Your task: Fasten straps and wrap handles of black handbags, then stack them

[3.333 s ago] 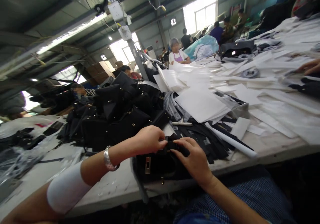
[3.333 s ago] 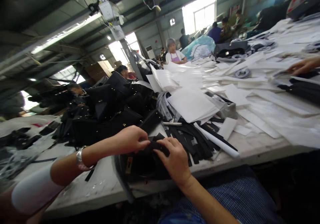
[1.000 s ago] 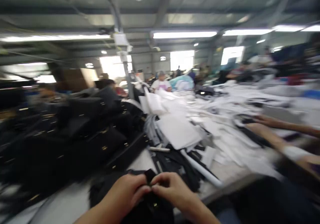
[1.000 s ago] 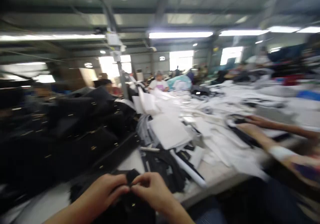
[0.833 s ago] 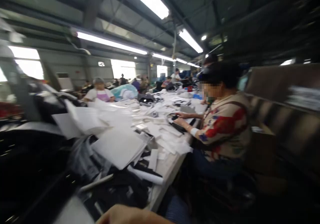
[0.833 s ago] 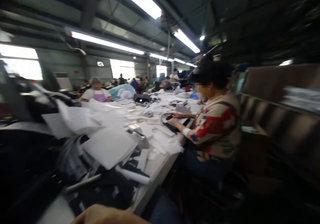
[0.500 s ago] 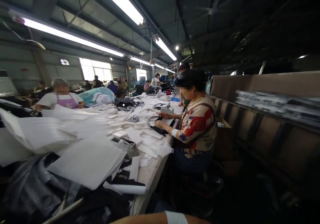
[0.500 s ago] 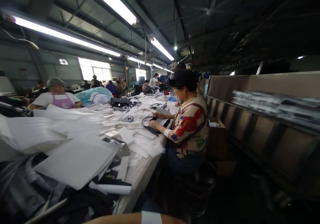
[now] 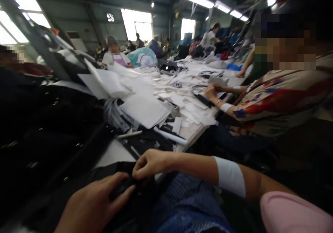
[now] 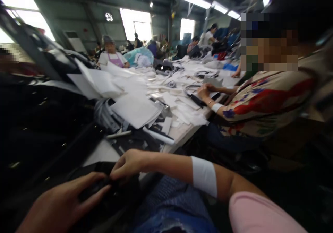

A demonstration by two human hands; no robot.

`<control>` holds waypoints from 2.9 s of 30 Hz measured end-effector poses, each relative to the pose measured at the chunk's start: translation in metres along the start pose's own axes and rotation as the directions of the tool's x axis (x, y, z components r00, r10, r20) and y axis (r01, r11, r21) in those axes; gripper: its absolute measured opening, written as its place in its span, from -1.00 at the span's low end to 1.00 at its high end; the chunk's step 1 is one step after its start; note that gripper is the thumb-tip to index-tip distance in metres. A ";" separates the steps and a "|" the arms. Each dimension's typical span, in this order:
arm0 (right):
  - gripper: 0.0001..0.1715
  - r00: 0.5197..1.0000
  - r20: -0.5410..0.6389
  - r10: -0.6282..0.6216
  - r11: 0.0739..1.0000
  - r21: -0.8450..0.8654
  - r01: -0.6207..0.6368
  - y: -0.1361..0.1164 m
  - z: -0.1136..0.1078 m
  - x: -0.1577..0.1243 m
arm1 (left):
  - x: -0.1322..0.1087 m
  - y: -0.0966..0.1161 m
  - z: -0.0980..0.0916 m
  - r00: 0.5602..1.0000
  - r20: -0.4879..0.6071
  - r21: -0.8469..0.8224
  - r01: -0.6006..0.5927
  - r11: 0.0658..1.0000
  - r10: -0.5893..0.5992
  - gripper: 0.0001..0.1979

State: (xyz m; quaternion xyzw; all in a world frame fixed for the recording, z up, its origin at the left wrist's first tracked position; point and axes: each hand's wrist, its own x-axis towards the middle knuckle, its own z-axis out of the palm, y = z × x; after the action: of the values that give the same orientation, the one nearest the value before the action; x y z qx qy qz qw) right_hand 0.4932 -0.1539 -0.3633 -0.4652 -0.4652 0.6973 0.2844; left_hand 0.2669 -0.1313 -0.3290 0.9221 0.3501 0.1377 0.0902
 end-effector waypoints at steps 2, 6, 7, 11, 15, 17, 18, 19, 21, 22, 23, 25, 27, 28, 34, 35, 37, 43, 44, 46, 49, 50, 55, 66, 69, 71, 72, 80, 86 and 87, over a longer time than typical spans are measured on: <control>-0.84 0.998 -0.023 -0.057 0.997 -0.055 0.055 0.001 -0.002 -0.005 | -0.003 0.010 -0.012 0.999 0.043 0.102 0.026 0.994 -0.030 -0.74; -0.82 0.987 -0.081 -0.138 0.958 -0.264 0.112 0.013 -0.018 -0.009 | 0.002 0.019 -0.014 0.995 0.068 0.144 0.062 0.988 -0.072 -0.71; -0.82 0.983 -0.109 -0.145 0.939 -0.328 0.102 0.018 -0.024 -0.011 | 0.002 0.018 -0.014 0.994 0.070 0.142 0.067 0.988 -0.078 -0.71; -0.84 0.947 -0.273 -0.166 0.867 -0.498 0.008 0.044 -0.049 -0.023 | -0.003 0.014 -0.016 0.994 0.080 0.127 0.066 0.990 -0.077 -0.71; -0.86 0.908 -0.375 -0.186 0.844 -0.535 -0.048 0.068 -0.062 -0.037 | -0.005 0.012 -0.016 0.995 0.074 0.109 0.061 0.992 -0.070 -0.72; -0.90 0.901 -0.390 -0.192 0.830 -0.554 -0.063 0.073 -0.058 -0.043 | -0.005 0.012 -0.015 0.994 0.082 0.097 0.058 0.994 -0.066 -0.72; -0.91 0.891 -0.405 -0.205 0.811 -0.580 -0.076 0.073 -0.054 -0.045 | -0.005 0.012 -0.015 0.994 0.085 0.092 0.059 0.994 -0.067 -0.72; -0.91 0.871 -0.428 -0.239 0.782 -0.616 -0.089 0.071 -0.048 -0.046 | -0.005 0.012 -0.015 0.994 0.090 0.087 0.062 0.994 -0.070 -0.72; -0.87 0.800 -0.464 -0.380 0.715 -0.697 -0.064 0.064 -0.033 -0.047 | -0.005 0.013 -0.016 0.991 0.103 0.077 0.078 0.994 -0.086 -0.73; -0.83 0.758 -0.453 -0.469 0.686 -0.728 -0.011 0.059 -0.024 -0.046 | -0.005 0.014 -0.016 0.989 0.110 0.071 0.089 0.994 -0.097 -0.73; -0.77 0.725 -0.416 -0.549 0.664 -0.744 0.076 0.053 -0.015 -0.045 | -0.004 0.016 -0.017 0.987 0.116 0.062 0.103 0.993 -0.110 -0.73; -0.68 0.705 -0.313 -0.636 0.656 -0.700 0.282 0.044 0.004 -0.040 | -0.004 0.020 -0.021 0.979 0.133 0.041 0.148 0.988 -0.152 -0.73; -0.73 0.721 -0.268 -0.639 0.693 -0.608 0.389 0.038 0.018 -0.033 | -0.003 0.025 -0.026 0.956 0.168 0.010 0.241 0.970 -0.239 -0.72; -0.78 0.728 -0.281 -0.625 0.722 -0.563 0.403 0.037 0.024 -0.030 | -0.002 0.027 -0.029 0.934 0.200 -0.014 0.306 0.952 -0.298 -0.71; -0.91 0.768 -0.354 -0.533 0.840 -0.332 0.430 0.043 0.034 -0.017 | 0.009 0.030 -0.038 0.709 0.498 -0.236 0.664 0.709 -0.499 -0.59; -0.93 0.782 -0.341 -0.522 0.848 -0.304 0.434 0.043 0.034 -0.016 | 0.011 0.030 -0.039 0.673 0.535 -0.252 0.705 0.664 -0.511 -0.58; -0.93 0.798 -0.330 -0.504 0.861 -0.262 0.436 0.044 0.032 -0.015 | 0.017 0.030 -0.040 0.612 0.585 -0.267 0.765 0.586 -0.532 -0.57; -0.84 0.808 -0.348 -0.475 0.879 -0.225 0.420 0.042 0.027 -0.011 | 0.029 0.035 -0.047 0.535 0.690 -0.294 0.823 0.487 -0.487 -0.57; -0.83 0.819 -0.342 -0.462 0.886 -0.215 0.410 0.042 0.027 -0.010 | 0.029 0.036 -0.048 0.530 0.712 -0.296 0.821 0.488 -0.460 -0.59; -0.82 0.842 -0.329 -0.427 0.904 -0.189 0.384 0.042 0.026 -0.010 | 0.030 0.037 -0.048 0.530 0.728 -0.306 0.819 0.486 -0.435 -0.63; -0.81 0.851 -0.333 -0.407 0.913 -0.182 0.366 0.044 0.027 -0.009 | 0.030 0.038 -0.044 0.544 0.697 -0.332 0.822 0.462 -0.467 -0.66; -0.81 0.847 -0.338 -0.410 0.912 -0.184 0.368 0.046 0.028 -0.008 | 0.030 0.039 -0.042 0.544 0.682 -0.338 0.827 0.449 -0.488 -0.66; -0.80 0.836 -0.352 -0.421 0.907 -0.150 0.394 0.052 0.033 -0.006 | 0.030 0.048 -0.030 0.530 0.598 -0.348 0.847 0.401 -0.601 -0.69; -0.83 0.798 -0.361 -0.482 0.874 -0.133 0.467 0.062 0.036 -0.005 | 0.025 0.051 -0.014 0.670 0.429 -0.368 0.742 0.560 -0.606 -0.67; -0.78 0.812 -0.221 -0.540 0.836 -0.257 0.486 0.057 0.019 -0.003 | 0.023 0.050 -0.012 0.732 0.387 -0.397 0.681 0.616 -0.560 -0.70; -0.71 0.821 -0.157 -0.549 0.777 -0.458 0.432 0.045 -0.001 0.007 | 0.023 0.047 -0.011 0.752 0.382 -0.416 0.659 0.627 -0.537 -0.72; -0.69 0.819 -0.165 -0.549 0.735 -0.563 0.379 0.036 -0.012 0.016 | 0.023 0.046 -0.010 0.758 0.380 -0.422 0.652 0.630 -0.530 -0.73; -0.69 0.829 -0.342 -0.443 0.518 -0.852 -0.075 -0.034 -0.056 0.121 | 0.017 0.028 -0.001 0.795 0.375 -0.441 0.606 0.662 -0.477 -0.75; -0.66 0.835 -0.376 -0.401 0.541 -0.833 -0.115 -0.058 -0.057 0.140 | 0.016 0.022 0.003 0.806 0.337 -0.486 0.592 0.643 -0.487 -0.84; -0.68 0.830 -0.379 -0.410 0.573 -0.815 -0.089 -0.061 -0.059 0.136 | 0.016 0.023 0.002 0.807 0.343 -0.500 0.590 0.633 -0.481 -0.83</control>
State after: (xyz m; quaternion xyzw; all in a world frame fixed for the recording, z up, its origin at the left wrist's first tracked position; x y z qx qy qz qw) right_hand 0.4897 0.0064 -0.3679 -0.6687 -0.6734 0.2221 0.2239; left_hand 0.2934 -0.1372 -0.3217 0.7095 0.5392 0.1229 0.4369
